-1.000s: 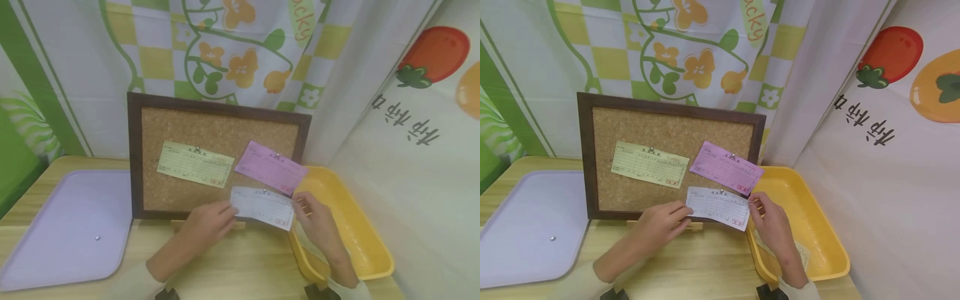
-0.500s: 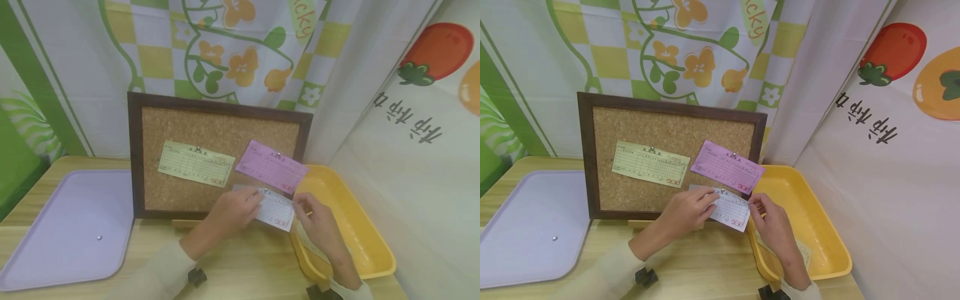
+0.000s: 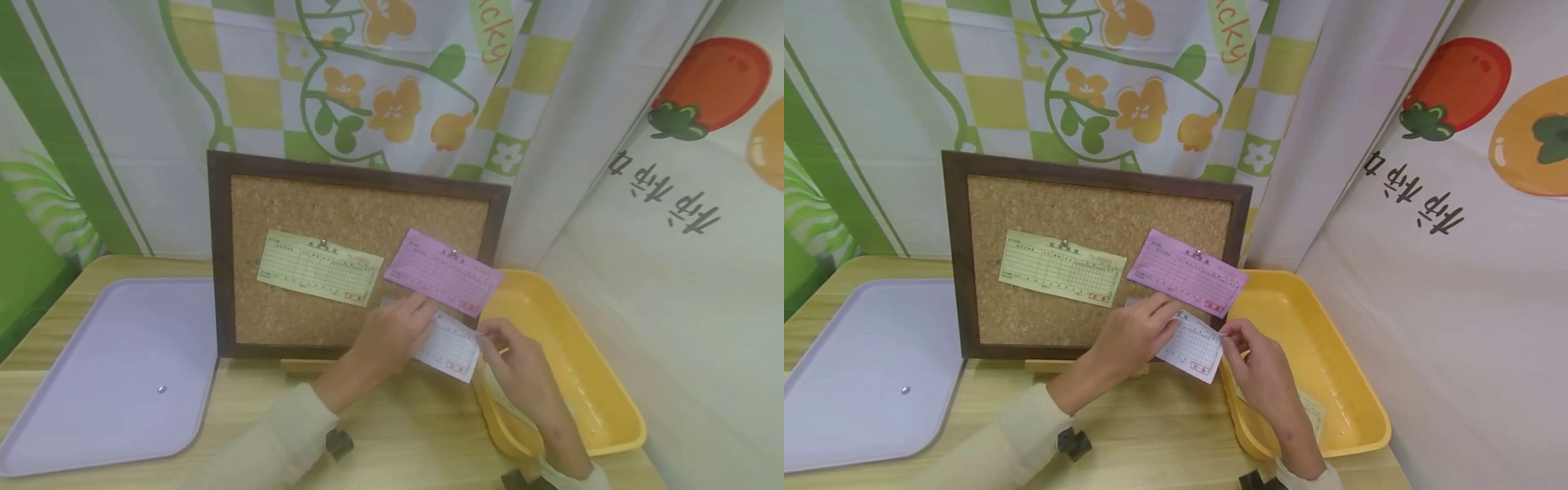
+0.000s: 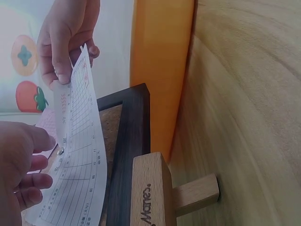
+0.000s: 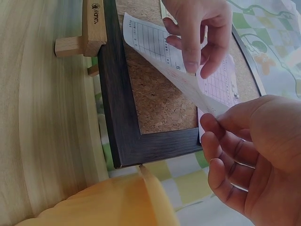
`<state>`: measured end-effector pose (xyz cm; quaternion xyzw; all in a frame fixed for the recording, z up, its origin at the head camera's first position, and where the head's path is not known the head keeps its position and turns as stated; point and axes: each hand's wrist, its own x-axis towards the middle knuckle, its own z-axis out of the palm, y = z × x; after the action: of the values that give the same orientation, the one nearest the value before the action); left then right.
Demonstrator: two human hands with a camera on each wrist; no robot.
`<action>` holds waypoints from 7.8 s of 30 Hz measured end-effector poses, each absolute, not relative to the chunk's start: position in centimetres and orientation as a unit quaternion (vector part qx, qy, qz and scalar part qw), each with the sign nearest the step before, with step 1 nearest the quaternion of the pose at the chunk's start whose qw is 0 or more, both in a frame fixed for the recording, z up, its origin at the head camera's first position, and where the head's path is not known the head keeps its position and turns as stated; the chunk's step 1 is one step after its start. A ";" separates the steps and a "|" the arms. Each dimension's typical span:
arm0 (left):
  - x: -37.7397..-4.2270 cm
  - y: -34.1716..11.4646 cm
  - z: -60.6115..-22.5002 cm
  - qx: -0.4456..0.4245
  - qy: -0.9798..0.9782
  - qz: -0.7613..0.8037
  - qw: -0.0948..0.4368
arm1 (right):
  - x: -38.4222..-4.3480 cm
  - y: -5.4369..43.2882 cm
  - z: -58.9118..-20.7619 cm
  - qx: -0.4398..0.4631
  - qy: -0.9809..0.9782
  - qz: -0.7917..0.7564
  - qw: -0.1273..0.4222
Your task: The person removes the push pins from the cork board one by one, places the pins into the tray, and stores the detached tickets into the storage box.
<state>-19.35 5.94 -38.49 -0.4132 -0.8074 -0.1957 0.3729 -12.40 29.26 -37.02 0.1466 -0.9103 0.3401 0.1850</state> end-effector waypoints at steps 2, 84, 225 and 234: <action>-19.4 6.1 -38.4 -0.411 -0.811 -0.193 0.369 | -12.3 29.3 -37.0 0.148 -0.911 0.338 0.185; -16.9 -3.1 -40.1 -0.450 -0.807 -0.219 0.314 | -10.2 33.1 -36.1 0.022 -0.929 0.320 0.184; -21.3 -7.9 -33.7 -0.261 -0.817 -0.220 0.464 | -17.7 17.2 -34.1 0.239 -0.879 0.270 0.311; -21.3 -7.8 -33.3 -0.258 -0.818 -0.227 0.461 | -18.3 16.7 -33.8 0.233 -0.882 0.270 0.307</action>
<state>-21.32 -7.76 -33.26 -0.2584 -0.8179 -0.2271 0.4613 -18.28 16.72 -33.83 0.2330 -0.8824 0.2701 0.3068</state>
